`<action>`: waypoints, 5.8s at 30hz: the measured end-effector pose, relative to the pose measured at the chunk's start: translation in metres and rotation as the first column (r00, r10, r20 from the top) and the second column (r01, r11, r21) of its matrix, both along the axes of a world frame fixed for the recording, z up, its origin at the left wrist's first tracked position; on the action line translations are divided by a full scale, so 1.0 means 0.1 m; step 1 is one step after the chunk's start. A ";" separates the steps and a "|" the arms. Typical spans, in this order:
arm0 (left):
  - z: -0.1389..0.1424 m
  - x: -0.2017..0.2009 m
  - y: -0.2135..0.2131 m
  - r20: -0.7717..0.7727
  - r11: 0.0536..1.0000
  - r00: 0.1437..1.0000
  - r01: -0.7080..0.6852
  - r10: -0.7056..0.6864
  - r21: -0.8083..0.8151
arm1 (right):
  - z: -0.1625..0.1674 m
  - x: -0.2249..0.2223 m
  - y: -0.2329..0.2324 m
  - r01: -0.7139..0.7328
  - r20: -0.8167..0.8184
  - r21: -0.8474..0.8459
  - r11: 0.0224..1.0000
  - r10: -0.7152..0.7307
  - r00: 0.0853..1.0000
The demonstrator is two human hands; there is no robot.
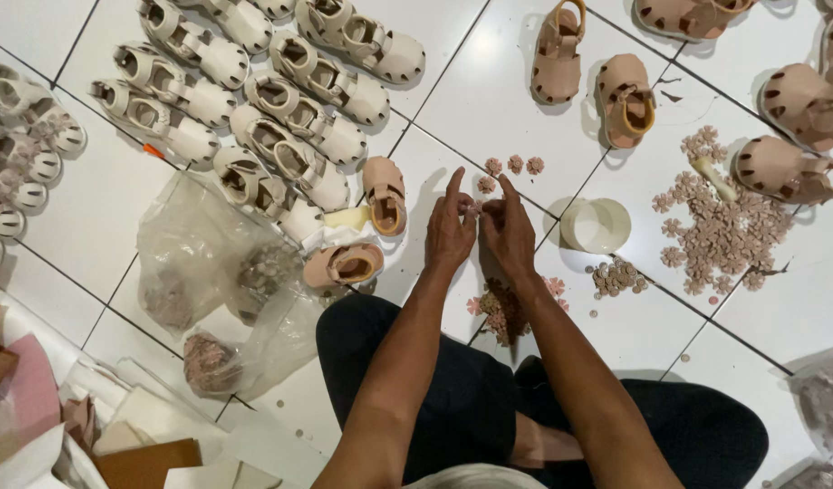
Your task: The person sits on the floor and repeatedly picks up small pink flower-shaped pieces and round metal discs, then presses them together to form small decorative units. The person places the assembled units on the floor and continues the process with additional parts from nearby piles.
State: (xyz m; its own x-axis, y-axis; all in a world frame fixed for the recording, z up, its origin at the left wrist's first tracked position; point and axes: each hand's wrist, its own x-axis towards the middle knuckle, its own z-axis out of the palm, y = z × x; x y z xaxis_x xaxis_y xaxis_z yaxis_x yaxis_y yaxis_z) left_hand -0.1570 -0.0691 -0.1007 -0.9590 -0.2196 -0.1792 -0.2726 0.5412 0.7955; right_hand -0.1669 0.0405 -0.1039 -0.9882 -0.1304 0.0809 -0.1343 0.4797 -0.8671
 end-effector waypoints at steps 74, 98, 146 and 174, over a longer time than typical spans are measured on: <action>0.06 0.64 0.64 -0.043 0.933 0.999 0.013 0.003 0.360 | -0.06 1.62 1.71 0.256 0.115 0.043 0.966 -0.259 0.959; 0.33 1.15 0.64 0.293 0.987 0.955 -0.093 0.052 0.130 | 0.25 1.44 1.64 0.265 0.306 0.034 0.964 -0.262 0.915; 0.09 0.98 0.58 0.216 0.732 0.976 -0.159 0.016 0.663 | 0.16 0.40 1.78 -0.063 -0.048 0.619 0.783 0.117 0.992; 0.81 1.18 1.03 -0.186 0.653 0.983 0.140 0.000 0.744 | 1.09 1.44 1.40 0.167 -0.422 0.051 0.985 -0.130 0.897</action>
State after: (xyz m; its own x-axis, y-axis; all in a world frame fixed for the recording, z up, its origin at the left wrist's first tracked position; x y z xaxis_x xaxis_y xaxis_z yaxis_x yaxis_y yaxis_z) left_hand -0.0387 0.0338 -0.0198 -0.9949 -0.0079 -0.1005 -0.0954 -0.2495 0.9637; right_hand -0.0227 0.1808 0.0047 -0.8751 -0.0090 0.4839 -0.3950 0.5910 -0.7034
